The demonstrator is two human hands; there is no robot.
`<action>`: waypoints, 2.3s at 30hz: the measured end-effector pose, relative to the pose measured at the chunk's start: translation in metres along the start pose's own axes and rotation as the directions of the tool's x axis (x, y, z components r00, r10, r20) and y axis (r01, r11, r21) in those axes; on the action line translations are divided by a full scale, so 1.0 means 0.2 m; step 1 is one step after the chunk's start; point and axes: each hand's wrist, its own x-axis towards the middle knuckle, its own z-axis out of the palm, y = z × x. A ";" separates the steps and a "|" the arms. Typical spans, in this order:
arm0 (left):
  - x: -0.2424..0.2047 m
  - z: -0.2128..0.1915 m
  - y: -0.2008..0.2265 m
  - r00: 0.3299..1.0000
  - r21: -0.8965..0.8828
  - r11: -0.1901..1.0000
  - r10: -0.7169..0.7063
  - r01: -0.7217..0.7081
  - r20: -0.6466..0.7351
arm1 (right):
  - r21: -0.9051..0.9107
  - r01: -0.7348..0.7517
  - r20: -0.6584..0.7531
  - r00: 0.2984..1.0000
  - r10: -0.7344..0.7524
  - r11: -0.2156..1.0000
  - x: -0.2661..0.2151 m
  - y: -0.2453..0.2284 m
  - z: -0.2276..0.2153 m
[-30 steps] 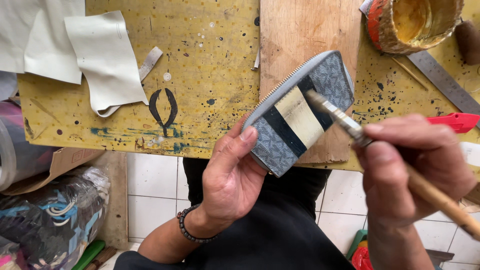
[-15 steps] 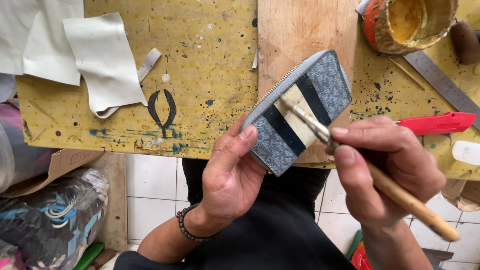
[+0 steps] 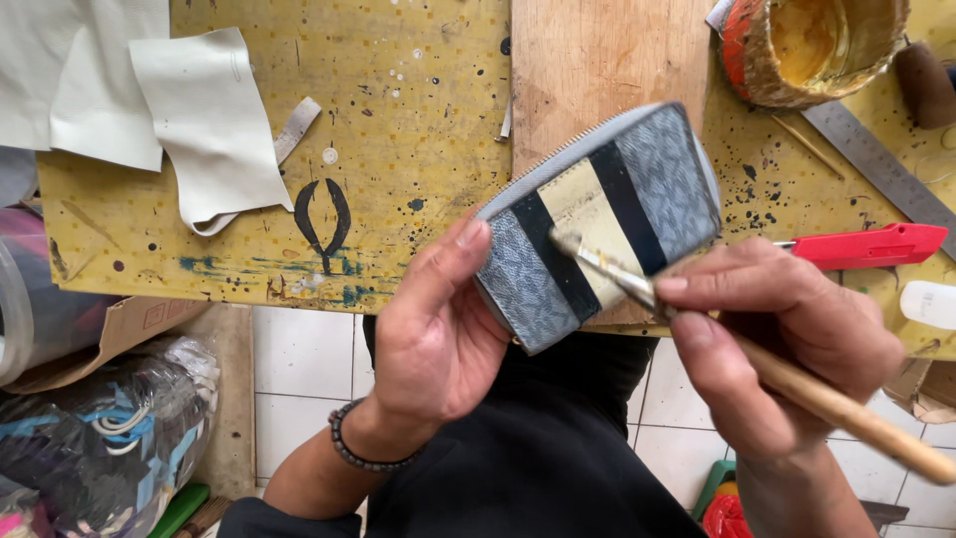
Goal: The person applies a yellowish substance from a container onto a small, patterned wallet using a brush. They then set the wallet aside and apply the same substance to a long, rectangular strip of light-colored leather lying on the workbench.
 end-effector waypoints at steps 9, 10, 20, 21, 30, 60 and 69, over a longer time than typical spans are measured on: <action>0.28 0.02 0.21 0.953 0.071 0.956 -0.290 0.284 0.093 | 0.315 -0.219 -0.133 0.953 0.272 0.923 -0.14 0.50 -0.46; 0.34 0.04 0.25 0.930 0.102 0.941 -0.336 0.324 0.148 | 0.400 -0.288 -0.175 0.908 0.381 0.870 -0.16 0.68 -0.58; 0.68 0.01 0.34 0.866 0.672 0.712 -0.452 0.204 0.216 | -0.332 -0.124 0.014 0.991 0.136 0.935 0.43 0.77 -0.59; 0.67 0.00 0.34 0.864 0.674 0.710 -0.453 0.201 0.219 | -0.332 -0.122 0.010 0.991 0.133 0.935 0.43 0.75 -0.58; 0.69 -0.07 0.28 0.895 0.414 0.864 -0.396 0.287 0.206 | 0.742 -0.346 0.262 0.938 0.227 0.574 0.39 1.06 -0.85; 0.65 -0.09 0.13 0.856 0.562 0.818 -0.373 0.121 0.359 | -0.140 -0.340 0.244 0.898 0.365 0.930 0.57 0.17 -0.34; 0.65 -0.09 0.14 0.818 0.578 0.811 -0.389 0.086 0.423 | -0.171 -0.384 0.210 0.886 0.414 0.907 0.58 0.16 -0.36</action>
